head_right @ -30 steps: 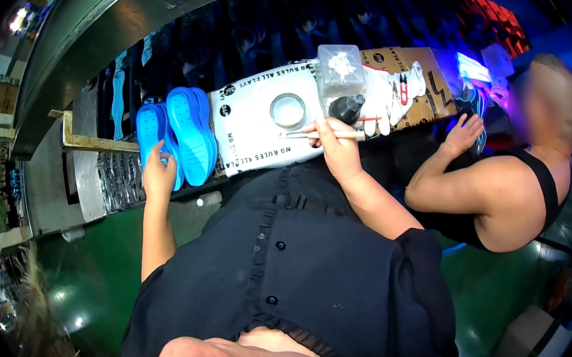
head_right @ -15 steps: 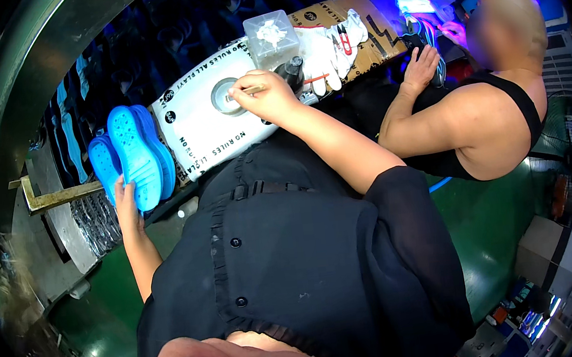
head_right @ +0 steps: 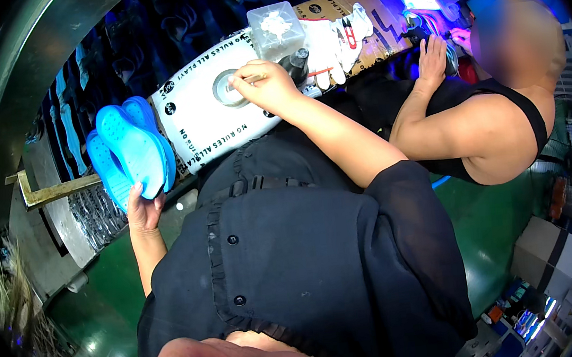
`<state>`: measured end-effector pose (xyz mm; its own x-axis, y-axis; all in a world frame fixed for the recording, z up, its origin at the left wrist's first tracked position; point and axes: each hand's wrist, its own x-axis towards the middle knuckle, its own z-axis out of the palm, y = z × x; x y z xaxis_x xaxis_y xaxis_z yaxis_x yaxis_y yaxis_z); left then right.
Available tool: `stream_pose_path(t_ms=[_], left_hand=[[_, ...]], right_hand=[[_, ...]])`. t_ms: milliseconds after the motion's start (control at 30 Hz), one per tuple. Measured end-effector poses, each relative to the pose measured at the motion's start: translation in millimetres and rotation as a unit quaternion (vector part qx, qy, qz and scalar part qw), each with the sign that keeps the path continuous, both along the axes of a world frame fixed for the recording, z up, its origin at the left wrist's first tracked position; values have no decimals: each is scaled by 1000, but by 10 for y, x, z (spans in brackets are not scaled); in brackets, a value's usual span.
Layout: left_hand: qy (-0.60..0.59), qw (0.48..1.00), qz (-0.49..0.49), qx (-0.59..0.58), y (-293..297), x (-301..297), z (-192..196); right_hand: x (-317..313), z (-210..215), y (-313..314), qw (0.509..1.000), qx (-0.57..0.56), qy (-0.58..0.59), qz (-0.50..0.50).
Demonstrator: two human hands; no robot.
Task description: The person takes shoe soles from a stack, applies liquid to each sole using a brush, and places them onto an overhead shelf.
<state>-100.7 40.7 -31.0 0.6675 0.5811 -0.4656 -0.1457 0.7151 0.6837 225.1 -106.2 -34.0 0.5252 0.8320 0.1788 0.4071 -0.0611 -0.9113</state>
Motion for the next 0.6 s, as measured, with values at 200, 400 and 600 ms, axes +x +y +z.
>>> stream_pose_path(t_ms=[200, 400, 600], left_hand=[[29, 992, 6, 121, -256, 419, 254], [131, 957, 23, 258, -357, 609, 329], [131, 904, 63, 401, -425, 875, 455]], right_hand=[[-90, -104, -76, 997, -32, -49, -59], [-25, 98, -161, 993, 52, 54, -88], [-211, 443, -285, 943, 141, 296, -56]])
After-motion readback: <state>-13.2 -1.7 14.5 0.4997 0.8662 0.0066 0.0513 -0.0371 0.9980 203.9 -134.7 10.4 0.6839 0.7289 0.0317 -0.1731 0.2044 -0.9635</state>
